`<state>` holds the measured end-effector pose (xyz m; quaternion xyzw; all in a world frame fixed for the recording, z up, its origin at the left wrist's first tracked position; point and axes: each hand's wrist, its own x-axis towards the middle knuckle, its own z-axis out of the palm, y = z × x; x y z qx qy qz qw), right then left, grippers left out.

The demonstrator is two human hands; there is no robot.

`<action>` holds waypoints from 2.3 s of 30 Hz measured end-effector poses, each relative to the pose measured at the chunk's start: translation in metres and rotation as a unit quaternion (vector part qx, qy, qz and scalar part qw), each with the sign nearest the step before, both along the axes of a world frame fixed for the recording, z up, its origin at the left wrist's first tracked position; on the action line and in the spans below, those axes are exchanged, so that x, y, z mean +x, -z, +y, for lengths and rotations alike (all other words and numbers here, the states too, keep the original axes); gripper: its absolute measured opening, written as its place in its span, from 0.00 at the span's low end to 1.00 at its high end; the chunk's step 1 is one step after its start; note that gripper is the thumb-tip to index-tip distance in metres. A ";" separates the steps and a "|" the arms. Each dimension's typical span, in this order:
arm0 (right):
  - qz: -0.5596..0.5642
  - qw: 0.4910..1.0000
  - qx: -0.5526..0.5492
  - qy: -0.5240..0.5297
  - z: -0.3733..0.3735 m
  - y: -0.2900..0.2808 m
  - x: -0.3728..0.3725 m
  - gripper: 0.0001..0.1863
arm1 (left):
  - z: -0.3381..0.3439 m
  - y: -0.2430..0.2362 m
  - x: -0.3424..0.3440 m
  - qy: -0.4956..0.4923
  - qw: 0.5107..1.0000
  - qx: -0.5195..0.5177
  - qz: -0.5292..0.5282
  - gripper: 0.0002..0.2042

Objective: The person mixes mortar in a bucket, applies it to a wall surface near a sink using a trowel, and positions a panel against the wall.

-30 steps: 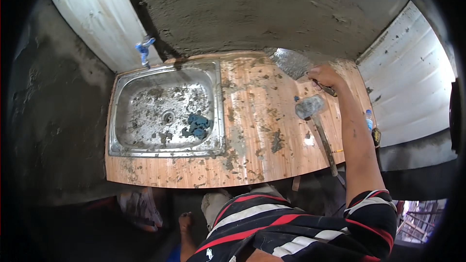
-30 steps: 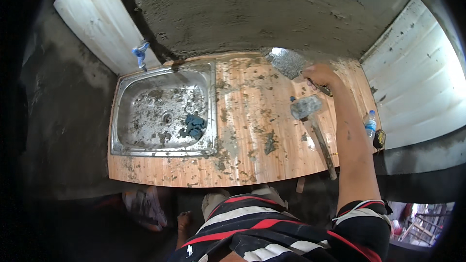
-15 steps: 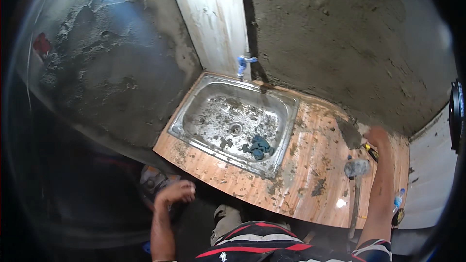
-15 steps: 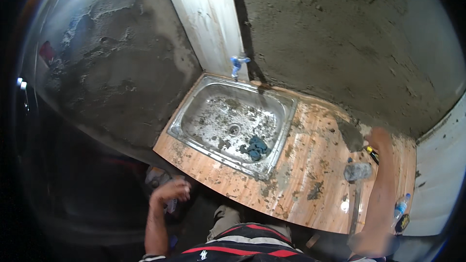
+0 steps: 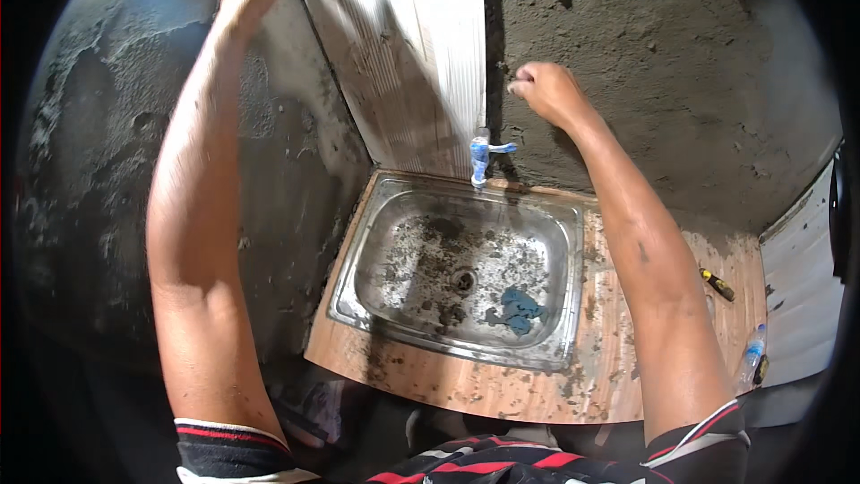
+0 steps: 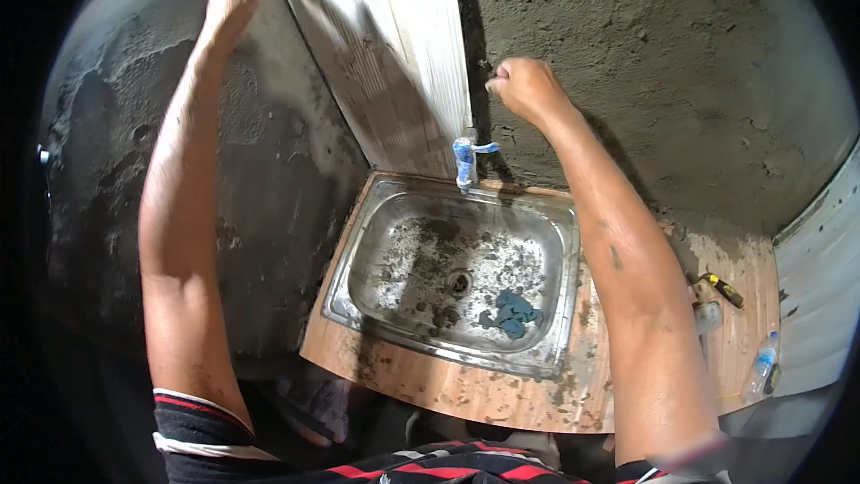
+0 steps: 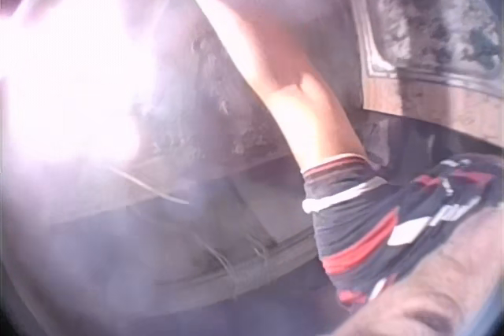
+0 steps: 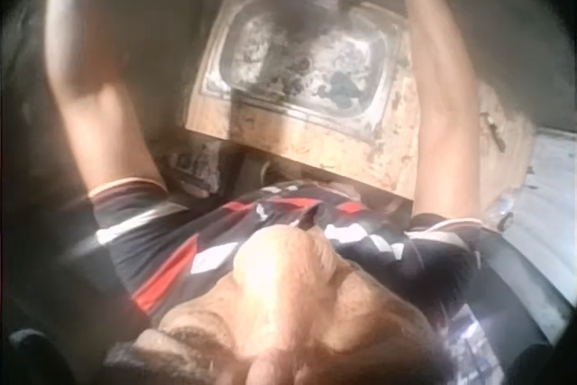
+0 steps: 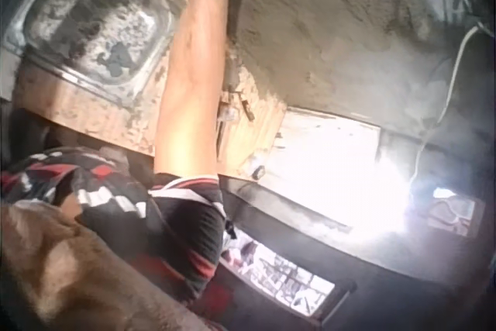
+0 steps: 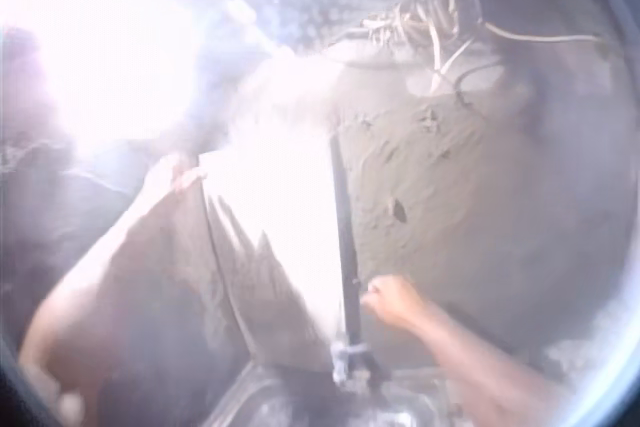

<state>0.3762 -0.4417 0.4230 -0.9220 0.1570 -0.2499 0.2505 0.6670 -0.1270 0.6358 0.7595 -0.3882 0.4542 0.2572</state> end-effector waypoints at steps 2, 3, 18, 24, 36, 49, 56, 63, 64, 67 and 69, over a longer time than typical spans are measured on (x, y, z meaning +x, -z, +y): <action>0.027 0.993 -0.018 0.113 -0.025 0.000 0.011 0.16 | -0.050 -0.027 -0.050 -0.023 0.979 0.118 0.163 0.37; 0.027 0.994 -0.010 0.109 -0.019 0.004 0.023 0.16 | -0.055 -0.035 -0.040 -0.113 0.967 0.162 0.163 0.35; -0.085 0.991 -0.061 0.089 0.001 0.026 0.065 0.13 | -0.070 -0.046 -0.007 -0.066 0.977 0.199 0.047 0.40; -0.072 0.992 -0.046 0.096 0.008 0.025 0.069 0.14 | -0.075 -0.046 0.005 0.009 0.981 0.149 0.122 0.45; -0.134 0.988 -0.022 0.073 -0.005 0.032 0.064 0.13 | -0.086 -0.039 0.012 0.047 0.989 0.081 0.115 0.44; -0.104 0.993 -0.016 0.058 -0.011 0.027 0.063 0.14 | -0.099 -0.055 -0.011 0.033 0.971 0.076 0.226 0.17; -0.110 0.993 -0.032 0.042 -0.004 0.029 0.069 0.13 | -0.079 -0.061 0.019 0.088 0.971 0.070 0.211 0.16; -0.136 0.990 -0.004 0.043 -0.033 0.037 0.071 0.08 | -0.084 -0.052 0.032 0.062 0.986 0.060 0.142 0.29; -0.140 0.988 -0.007 0.057 -0.031 0.036 0.070 0.09 | -0.087 -0.052 0.022 0.044 0.982 0.078 0.167 0.32; -0.160 0.985 0.058 0.042 -0.004 0.031 0.055 0.09 | -0.082 -0.047 0.012 0.040 0.980 0.093 0.173 0.35; -0.124 0.988 0.086 0.024 0.001 0.029 0.053 0.12 | -0.080 -0.045 0.019 0.058 0.982 0.089 0.155 0.35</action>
